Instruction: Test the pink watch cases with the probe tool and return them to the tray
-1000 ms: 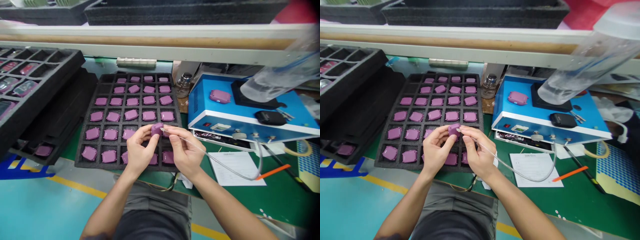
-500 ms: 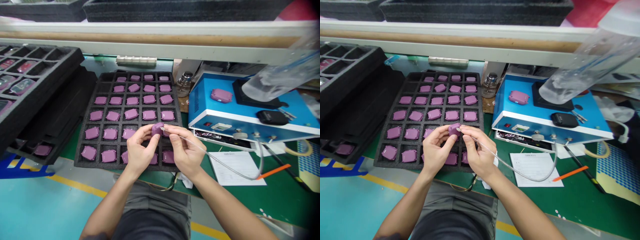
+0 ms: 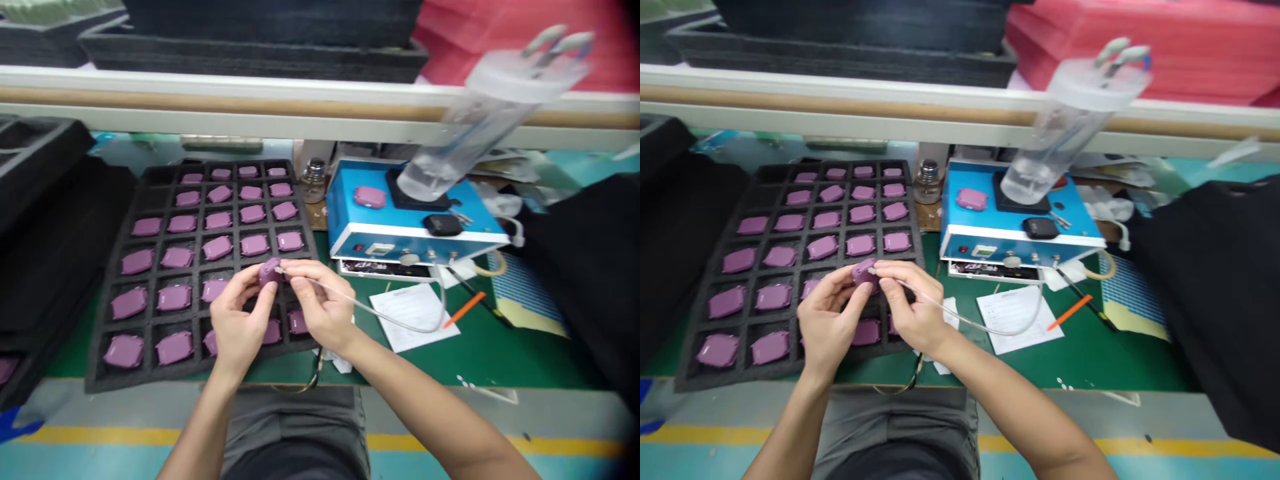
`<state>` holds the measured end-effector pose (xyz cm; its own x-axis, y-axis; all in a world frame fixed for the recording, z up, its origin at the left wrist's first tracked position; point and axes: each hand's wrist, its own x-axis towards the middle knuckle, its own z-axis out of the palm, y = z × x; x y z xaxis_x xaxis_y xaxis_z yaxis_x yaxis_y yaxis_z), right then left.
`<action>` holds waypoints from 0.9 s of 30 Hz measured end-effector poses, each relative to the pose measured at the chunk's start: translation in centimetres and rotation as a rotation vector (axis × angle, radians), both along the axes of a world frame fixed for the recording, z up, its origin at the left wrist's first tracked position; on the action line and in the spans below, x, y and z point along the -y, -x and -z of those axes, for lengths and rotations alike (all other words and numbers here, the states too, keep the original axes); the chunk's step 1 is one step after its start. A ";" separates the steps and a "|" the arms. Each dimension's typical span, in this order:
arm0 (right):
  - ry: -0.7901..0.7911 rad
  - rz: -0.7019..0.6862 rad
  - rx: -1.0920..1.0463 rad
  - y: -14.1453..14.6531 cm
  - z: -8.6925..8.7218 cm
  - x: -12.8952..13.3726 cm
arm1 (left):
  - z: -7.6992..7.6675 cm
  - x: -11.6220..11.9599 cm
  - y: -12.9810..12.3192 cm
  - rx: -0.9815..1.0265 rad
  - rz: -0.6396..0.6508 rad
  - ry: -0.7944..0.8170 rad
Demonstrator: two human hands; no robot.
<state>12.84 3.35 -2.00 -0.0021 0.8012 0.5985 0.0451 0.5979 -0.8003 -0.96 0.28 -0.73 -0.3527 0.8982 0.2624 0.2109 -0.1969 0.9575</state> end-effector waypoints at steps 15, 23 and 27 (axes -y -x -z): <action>-0.048 -0.012 0.038 0.2 -0.9 -1.6 | -0.2 -1.0 -0.2 -0.017 -0.132 -0.017; -0.038 -0.033 0.058 0.3 -0.5 -2.1 | -0.2 -1.3 -0.4 -0.018 -0.168 -0.025; -0.061 -0.038 0.008 0.3 -0.5 -2.0 | -0.1 -1.4 -0.3 -0.032 -0.150 -0.033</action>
<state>12.49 5.39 -1.45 -0.0366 0.7626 0.6459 0.0275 0.6468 -0.7622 -0.70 1.66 -0.64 -0.4735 0.8267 0.3039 0.2710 -0.1916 0.9433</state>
